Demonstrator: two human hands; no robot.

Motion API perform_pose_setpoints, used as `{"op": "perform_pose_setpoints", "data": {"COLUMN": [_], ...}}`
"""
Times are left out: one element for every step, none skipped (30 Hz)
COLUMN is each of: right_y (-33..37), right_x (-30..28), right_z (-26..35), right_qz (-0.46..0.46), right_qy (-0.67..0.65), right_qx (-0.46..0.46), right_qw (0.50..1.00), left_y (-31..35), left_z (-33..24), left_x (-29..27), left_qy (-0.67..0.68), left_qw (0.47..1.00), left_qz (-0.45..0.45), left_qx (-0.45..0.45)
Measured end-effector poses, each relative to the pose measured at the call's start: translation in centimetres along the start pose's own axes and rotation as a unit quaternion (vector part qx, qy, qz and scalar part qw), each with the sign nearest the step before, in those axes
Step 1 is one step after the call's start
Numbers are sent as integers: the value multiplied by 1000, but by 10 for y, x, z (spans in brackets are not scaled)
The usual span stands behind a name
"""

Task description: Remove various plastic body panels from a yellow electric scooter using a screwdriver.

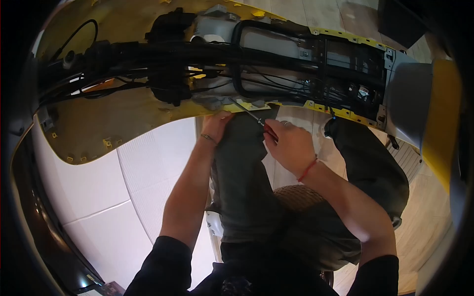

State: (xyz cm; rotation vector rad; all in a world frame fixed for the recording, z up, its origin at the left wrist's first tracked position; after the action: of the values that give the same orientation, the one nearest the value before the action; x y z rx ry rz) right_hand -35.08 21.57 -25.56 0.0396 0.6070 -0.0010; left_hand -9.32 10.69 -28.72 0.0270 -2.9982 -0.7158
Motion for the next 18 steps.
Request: {"op": "perform_pose_setpoints", "data": {"right_y": [1,1,5,4,1,-1,-3,-7,-10,-13,-15,-16,-19,-22,-25,-26,-28,-29], "right_x": [-2,-6,-13,-26,-37,-45,-55,-62,-65,-66,-63,-60,-61,-62,-64,-67,-75,-79], "right_z": [1,0,-12,-16,-25,-32,-36,-39,-40,-40,-40,-40,-40,-39,-38,-34,-31,-30], "right_qz": [-12,-25,32,32,51,69,69,68,67,64,91,119,118,113,108,111,109,106], "right_qy": [-47,-94,-58,-61,-109,-157,-159,-190,-222,-223,-231,-238,-237,-242,-246,-248,-256,-264], "right_qx": [-1,-2,20,20,19,18,15,16,16,13,21,30,27,14,2,-4,15,34], "right_qw": [999,995,998,997,993,985,985,979,973,973,969,964,964,964,963,962,960,958], "left_y": [-2,-3,-4,-1,-1,-1,0,1,4,4,6,10,14,15,12,11,7,3], "left_z": [-5,-6,-5,-7,-8,-9,-8,-7,-5,-3,0,4,6,6,4,1,-4,-8], "left_x": [-2,-2,-2,-6,-2,3,8,9,9,12,16,19,22,22,23,18,14,11], "left_qy": [-41,-42,-44,-47,-48,-25,-2,-5,4,14,14,28,43,58,38,37,11,-15], "left_qw": [999,999,999,998,998,999,1000,1000,1000,1000,1000,999,999,998,999,999,1000,999], "left_qz": [4,7,11,10,11,19,26,23,12,6,7,-2,-12,-22,-14,-20,-18,-17], "left_qx": [-19,-21,-29,-36,-36,-25,-13,-9,-11,-14,-13,-16,-18,-21,-24,-20,-23,-26]}}
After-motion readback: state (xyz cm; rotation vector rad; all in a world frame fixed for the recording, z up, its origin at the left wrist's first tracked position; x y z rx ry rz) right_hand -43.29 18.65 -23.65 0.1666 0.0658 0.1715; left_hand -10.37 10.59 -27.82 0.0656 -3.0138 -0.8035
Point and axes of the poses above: each hand's wrist, its own y-axis away from the middle knuckle, its own x-axis out of the palm, z = x × y, the point moved 5 cm from there along -y, towards the middle knuckle, and after that the axes turned 7 degrees about y, right-handed, at the moved point
